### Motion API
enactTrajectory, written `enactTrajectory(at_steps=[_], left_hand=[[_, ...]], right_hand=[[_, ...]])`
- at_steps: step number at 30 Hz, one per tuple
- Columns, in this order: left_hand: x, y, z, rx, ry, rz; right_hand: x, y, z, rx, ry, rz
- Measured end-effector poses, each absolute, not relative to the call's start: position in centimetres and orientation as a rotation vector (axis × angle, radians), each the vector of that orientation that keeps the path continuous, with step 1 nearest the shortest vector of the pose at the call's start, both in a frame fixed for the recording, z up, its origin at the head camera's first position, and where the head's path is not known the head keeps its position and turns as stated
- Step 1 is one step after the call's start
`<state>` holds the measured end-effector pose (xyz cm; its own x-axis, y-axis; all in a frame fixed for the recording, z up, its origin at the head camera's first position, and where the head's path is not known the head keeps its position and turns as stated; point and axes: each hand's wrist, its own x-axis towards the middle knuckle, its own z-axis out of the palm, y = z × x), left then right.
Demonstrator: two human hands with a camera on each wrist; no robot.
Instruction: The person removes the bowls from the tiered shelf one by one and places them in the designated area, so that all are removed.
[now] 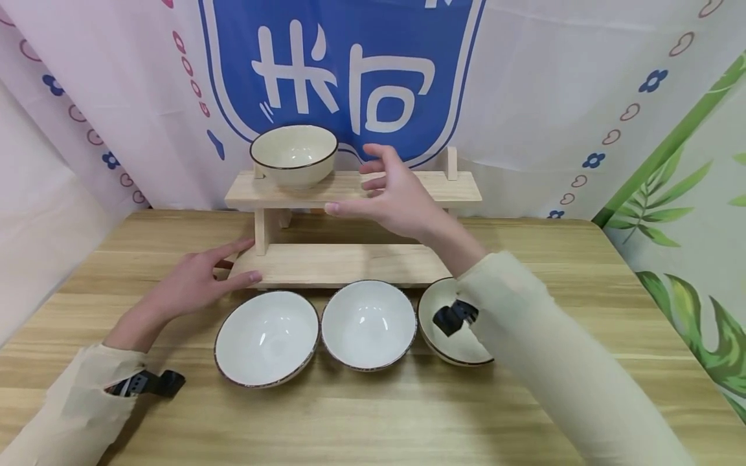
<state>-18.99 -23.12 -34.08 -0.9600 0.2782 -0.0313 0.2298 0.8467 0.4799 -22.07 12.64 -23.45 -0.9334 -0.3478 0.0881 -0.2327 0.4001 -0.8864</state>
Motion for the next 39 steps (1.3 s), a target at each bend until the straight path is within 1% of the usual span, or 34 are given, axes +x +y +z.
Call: enactTrajectory(at_steps=[4,9,17,29,39], left_hand=[[-19.0,-23.1,-34.1,0.404,2.924,0.745],[-19.0,-23.1,-34.1,0.401,2.918,0.75],[-19.0,-23.2,-34.0,0.4,2.929,0.735],[-18.9,-23.2,-34.2,0.41,2.938,0.741],[-18.9,-23.1,-34.2,0.409,2.934,0.747]], right_hand=[[-23.2,11.1,-23.7,-0.538,2.517,-1.581],[-24.6,9.7,-24.0,-0.488,2.503,-1.6],[-26.5,7.3,-23.7,-0.46,2.512,-1.637],[-27.7,4.7,-23.3,-0.357,2.531,-1.642],[-27.5,2.7,-22.9,-0.247,2.596,-1.657]])
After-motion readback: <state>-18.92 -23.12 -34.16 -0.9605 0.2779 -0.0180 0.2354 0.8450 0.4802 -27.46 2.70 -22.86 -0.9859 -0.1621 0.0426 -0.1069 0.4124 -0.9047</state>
